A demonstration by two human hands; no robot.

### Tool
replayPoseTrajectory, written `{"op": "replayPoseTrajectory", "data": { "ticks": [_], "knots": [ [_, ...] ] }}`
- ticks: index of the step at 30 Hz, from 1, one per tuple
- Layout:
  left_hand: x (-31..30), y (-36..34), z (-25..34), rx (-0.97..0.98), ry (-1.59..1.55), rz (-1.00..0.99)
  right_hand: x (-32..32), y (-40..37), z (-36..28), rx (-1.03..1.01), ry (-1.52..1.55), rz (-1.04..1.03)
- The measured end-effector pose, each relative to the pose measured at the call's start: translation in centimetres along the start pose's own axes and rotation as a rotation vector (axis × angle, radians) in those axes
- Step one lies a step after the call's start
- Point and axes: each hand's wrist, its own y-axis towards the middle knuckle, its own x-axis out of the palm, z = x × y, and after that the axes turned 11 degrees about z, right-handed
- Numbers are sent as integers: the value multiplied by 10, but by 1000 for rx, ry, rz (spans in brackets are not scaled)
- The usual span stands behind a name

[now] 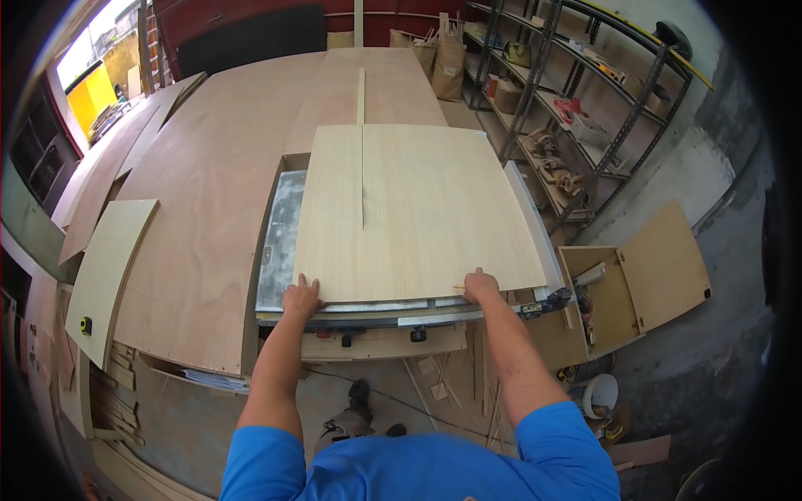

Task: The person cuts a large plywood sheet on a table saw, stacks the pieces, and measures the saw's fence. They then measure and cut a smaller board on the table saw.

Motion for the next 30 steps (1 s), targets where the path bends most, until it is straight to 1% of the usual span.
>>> {"op": "replayPoseTrajectory", "data": {
  "ticks": [11, 14, 17, 18, 19, 21, 22, 24, 25, 27, 30],
  "knots": [
    [1, 1, 0, 0, 14, -8, 2, -4, 11, -28, 61, -19],
    [9, -2, -4, 31, -18, 36, 12, -10, 18, -37, 134, 59],
    [9, -20, -15, 106, -140, 142, 36, -22, 34, -45, 337, 236],
    [15, -21, -17, 100, -196, 171, 48, -29, 39, -10, 329, 335],
    [25, -16, -20, 105, -213, 251, 63, -33, 45, 29, 333, 433],
    [49, -14, -21, 145, -222, 372, 85, -30, 52, 6, 400, 643],
    [55, -12, -22, 148, -246, 377, 95, -27, 52, 17, 402, 639],
    [51, -7, -23, 161, -178, 380, 82, -23, 51, 55, 390, 630],
    [48, 1, -19, 168, -159, 390, 81, -15, 53, 36, 358, 645],
    [42, 15, -15, 157, -159, 341, 81, -1, 57, -11, 289, 684],
    [34, 43, -16, 148, -170, 329, 77, 26, 55, -10, 260, 702]
  ]
}}
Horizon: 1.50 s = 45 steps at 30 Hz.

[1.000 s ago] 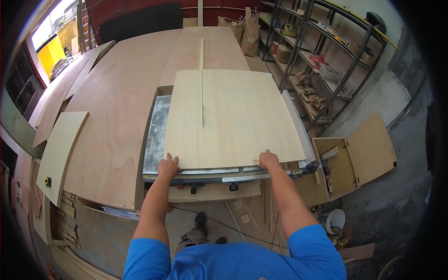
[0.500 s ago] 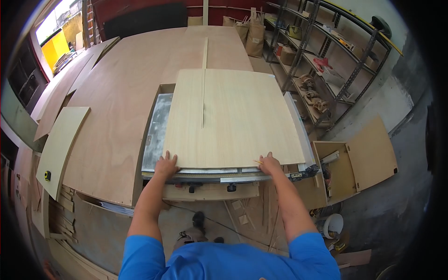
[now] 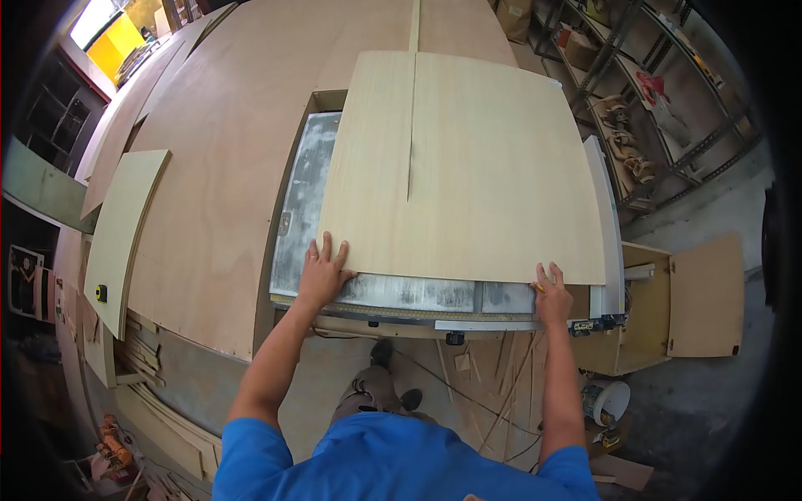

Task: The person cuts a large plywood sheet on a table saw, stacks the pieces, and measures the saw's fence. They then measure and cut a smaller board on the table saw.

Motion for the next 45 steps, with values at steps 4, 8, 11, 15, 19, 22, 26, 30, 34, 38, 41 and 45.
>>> {"op": "replayPoseTrajectory", "data": {
  "ticks": [4, 8, 11, 15, 19, 22, 26, 30, 34, 38, 41, 45],
  "knots": [
    [5, 46, -5, -11, -16, 49, 21, 45, 1, 20, 1, -19],
    [12, 90, -12, -23, -21, 59, 29, 89, -9, 26, -28, -26],
    [17, 120, -17, -42, -32, 62, 41, 117, -12, 39, -69, -58],
    [18, 156, -20, -58, -32, 66, 59, 149, -12, 65, -75, -68],
    [24, 173, -25, -114, -116, 164, 74, 159, -26, 365, 7, 82],
    [44, 129, -36, -149, -290, 365, 103, 159, 0, 1136, 484, 276],
    [24, 47, -21, -226, -554, 470, 86, 202, -5, 1765, 1464, 207],
    [16, -2, -14, -276, -761, 497, 80, 226, 16, 1379, 1477, 208],
    [-15, -56, 11, -86, -1029, 106, -38, 202, -39, 1165, 1603, 435],
    [35, -163, 17, 61, -1172, -545, -110, 143, -125, 1036, 1875, 386],
    [147, -212, -1, -86, -980, -778, -90, 143, -50, 1045, 1808, 160],
    [210, -182, -19, -901, -1073, -542, -116, 160, -71, 1041, 1789, 195]
  ]
}}
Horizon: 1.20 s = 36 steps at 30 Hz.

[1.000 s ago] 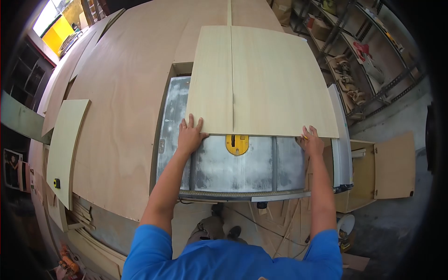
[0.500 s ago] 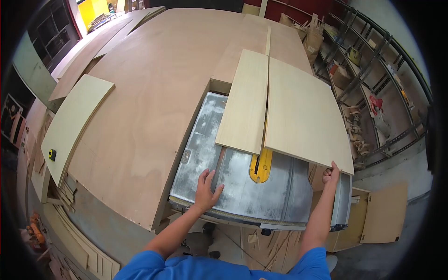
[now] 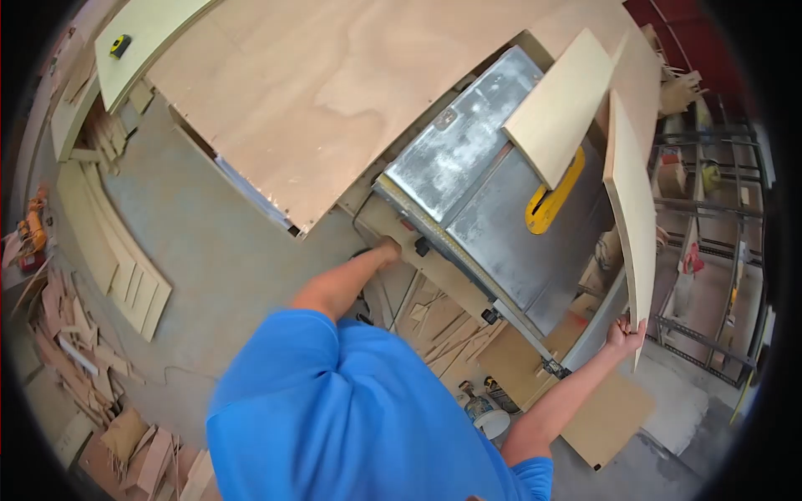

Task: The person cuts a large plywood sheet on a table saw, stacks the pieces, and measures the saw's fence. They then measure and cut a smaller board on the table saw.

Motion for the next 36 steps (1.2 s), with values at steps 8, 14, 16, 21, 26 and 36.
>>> {"op": "replayPoseTrajectory", "data": {
  "ticks": [8, 14, 16, 21, 26, 36],
  "knots": [
    [-4, -20, 26, 373, 89, -474, 23, -114, -31, 39, 29, -102],
    [-30, -238, 252, 887, -884, -652, -8, -253, 2, -76, 62, 113],
    [-26, -242, 294, 882, -1397, -728, -36, -288, 22, -48, 56, 130],
    [-40, -288, 293, 486, -1373, -321, -91, -334, 49, 38, 190, 79],
    [-62, -371, 245, 753, -1237, -67, -135, -391, 78, 167, 360, -68],
    [-240, -465, 40, 833, -1295, 218, -85, -514, 197, 532, 322, -540]
  ]
}}
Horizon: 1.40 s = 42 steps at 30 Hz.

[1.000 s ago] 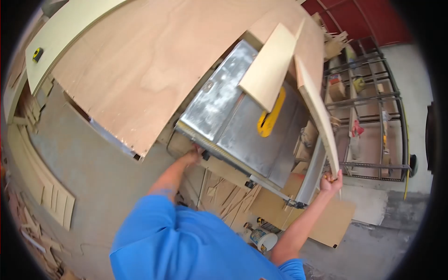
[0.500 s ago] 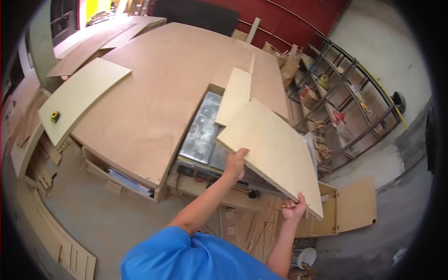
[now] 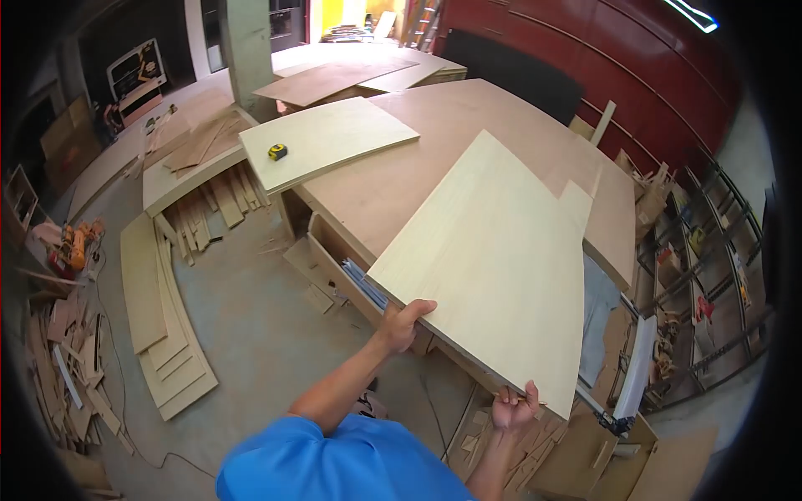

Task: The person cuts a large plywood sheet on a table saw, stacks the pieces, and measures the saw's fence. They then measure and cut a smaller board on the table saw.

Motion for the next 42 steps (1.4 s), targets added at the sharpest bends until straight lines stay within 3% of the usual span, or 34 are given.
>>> {"op": "replayPoseTrajectory", "data": {
  "ticks": [4, 6, 8, 10, 12, 14, 15, 16, 17, 19, 22, 26, 31, 34, 38, 42],
  "knots": [
    [-67, 11, 87, 179, -54, 117, 60, 39, 92, 167, -77, -153],
    [-112, 51, 121, 295, -100, 156, 115, 50, 152, 206, -131, -122],
    [-170, 118, 160, 497, 42, 87, 161, 85, 222, 231, -165, -123],
    [-218, 161, 207, 224, 50, 116, 186, 137, 291, 239, -204, -204],
    [-316, 208, 219, 222, 684, 135, 212, 183, 354, 257, -234, -142],
    [-363, 172, 254, 396, 1134, 55, 225, 195, 393, 279, -344, -38],
    [-379, 143, 278, 196, 1130, -40, 219, 191, 413, 297, -423, 27],
    [-403, 119, 290, -14, 939, -6, 210, 187, 437, 316, -491, 93],
    [-442, 107, 283, -84, 844, 93, 194, 193, 450, 327, -498, 109],
    [-486, 90, 300, -171, 910, 245, 172, 199, 472, 359, -481, 140],
    [-533, 130, 311, -57, 1082, 447, 154, 191, 476, 407, -465, 170],
    [-508, 247, 356, 211, 1092, 364, 159, 190, 497, 469, -461, 186],
    [-505, 467, 383, 387, 1606, 120, 171, 188, 531, 434, -428, 221],
    [-489, 555, 395, 134, 1913, 88, 169, 190, 563, 418, -336, 247],
    [-506, 639, 399, -35, 2213, -158, 194, 202, 598, 415, -297, 292],
    [-520, 683, 424, 15, 2144, -425, 210, 219, 618, 344, -288, 336]
  ]
}}
